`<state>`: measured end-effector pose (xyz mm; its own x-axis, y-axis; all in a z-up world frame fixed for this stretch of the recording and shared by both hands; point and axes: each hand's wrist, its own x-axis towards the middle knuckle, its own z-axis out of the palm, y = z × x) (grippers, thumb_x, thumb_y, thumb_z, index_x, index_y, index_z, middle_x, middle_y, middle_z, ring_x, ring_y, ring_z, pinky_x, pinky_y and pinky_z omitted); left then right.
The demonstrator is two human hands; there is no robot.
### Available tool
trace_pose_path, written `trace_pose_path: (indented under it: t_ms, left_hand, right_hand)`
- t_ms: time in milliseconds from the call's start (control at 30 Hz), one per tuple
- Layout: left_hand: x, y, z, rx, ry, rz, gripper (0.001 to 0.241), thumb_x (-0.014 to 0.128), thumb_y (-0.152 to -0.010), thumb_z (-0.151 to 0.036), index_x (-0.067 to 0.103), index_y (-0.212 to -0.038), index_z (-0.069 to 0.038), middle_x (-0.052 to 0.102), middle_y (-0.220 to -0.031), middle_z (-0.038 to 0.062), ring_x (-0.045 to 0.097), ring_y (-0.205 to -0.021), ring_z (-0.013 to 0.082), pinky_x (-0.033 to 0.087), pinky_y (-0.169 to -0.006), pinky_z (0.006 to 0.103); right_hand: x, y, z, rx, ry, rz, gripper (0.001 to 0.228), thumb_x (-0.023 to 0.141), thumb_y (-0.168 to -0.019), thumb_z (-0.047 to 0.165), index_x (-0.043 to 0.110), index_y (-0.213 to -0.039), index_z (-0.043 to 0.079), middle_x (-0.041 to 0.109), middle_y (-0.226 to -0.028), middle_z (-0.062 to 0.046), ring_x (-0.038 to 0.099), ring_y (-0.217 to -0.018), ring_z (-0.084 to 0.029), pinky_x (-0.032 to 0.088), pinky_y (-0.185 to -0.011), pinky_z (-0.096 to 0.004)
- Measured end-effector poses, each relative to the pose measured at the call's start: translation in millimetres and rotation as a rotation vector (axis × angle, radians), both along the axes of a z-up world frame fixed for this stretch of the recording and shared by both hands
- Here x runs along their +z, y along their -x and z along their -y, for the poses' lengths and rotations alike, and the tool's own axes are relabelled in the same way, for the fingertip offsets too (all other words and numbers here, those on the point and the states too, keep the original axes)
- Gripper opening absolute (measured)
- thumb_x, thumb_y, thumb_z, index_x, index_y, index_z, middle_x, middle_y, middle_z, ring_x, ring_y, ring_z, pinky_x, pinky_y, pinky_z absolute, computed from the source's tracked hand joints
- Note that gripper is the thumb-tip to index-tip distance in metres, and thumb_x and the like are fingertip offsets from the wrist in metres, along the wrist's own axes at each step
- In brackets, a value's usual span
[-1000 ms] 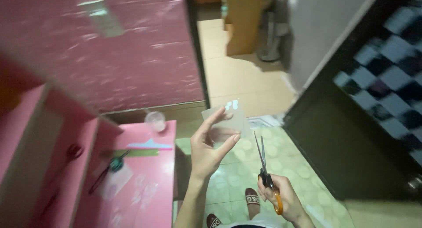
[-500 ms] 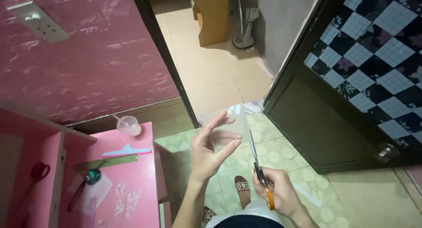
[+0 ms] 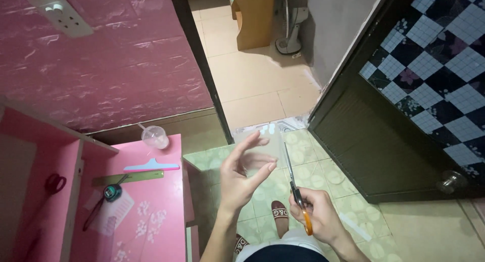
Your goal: Cutting small square stickers from a sheet and applying them to a glass door in a grid pattern, then smoothing them with a brush.
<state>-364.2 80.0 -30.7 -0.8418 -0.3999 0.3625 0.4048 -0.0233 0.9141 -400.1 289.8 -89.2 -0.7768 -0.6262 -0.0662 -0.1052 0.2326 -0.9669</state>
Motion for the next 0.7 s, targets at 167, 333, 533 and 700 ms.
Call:
trace_pose_path:
  t_ms: [167,333,533,700]
  left_hand:
    - [-0.8,-2.9,2.8,0.008,0.008,0.005,0.065,0.081,-0.082,0.002,0.054,-0.141,-0.005,0.070,-0.126,0.021,0.080,-0.090,0.0224,0.069,-0.085,0.0308]
    - [0.4,-7.1,5.6,0.006,0.018,0.012,0.066,0.081,-0.082,0.002,0.054,-0.141,-0.005,0.070,-0.126,0.020,0.080,-0.091,0.0222,0.069,-0.084,0.0304]
    - [5.0,-13.1,7.2,0.027,0.066,0.012,0.064,0.081,-0.083,0.001,0.054,-0.141,-0.006,0.070,-0.126,0.019,0.080,-0.091,0.0200,0.069,-0.086,0.0289]
    - [3.6,-15.1,5.7,0.041,0.051,0.007,0.063,0.081,-0.082,0.002,0.055,-0.140,-0.005,0.071,-0.124,0.019,0.080,-0.090,0.0198,0.069,-0.085,0.0287]
  right_hand:
    - [4.2,-2.7,3.5,-0.004,-0.026,0.005,0.042,0.071,-0.088,0.046,0.061,-0.069,0.010,0.051,-0.062,0.002,0.039,-0.056,-0.010,0.030,-0.053,-0.027]
    - [-4.5,-5.3,1.7,-0.012,-0.044,0.018,0.032,0.078,-0.087,0.030,0.062,-0.069,0.009,0.049,-0.064,0.001,0.038,-0.059,-0.011,0.030,-0.054,-0.027]
    - [0.1,-10.1,3.9,-0.021,-0.078,0.006,0.041,0.074,-0.086,0.043,0.066,-0.068,0.008,0.054,-0.059,0.002,0.043,-0.053,-0.009,0.033,-0.051,-0.028]
    - [6.4,-13.3,6.2,-0.037,-0.093,0.031,0.042,0.074,-0.083,0.045,0.070,-0.067,0.006,0.063,-0.058,-0.001,0.053,-0.053,-0.011,0.041,-0.050,-0.027]
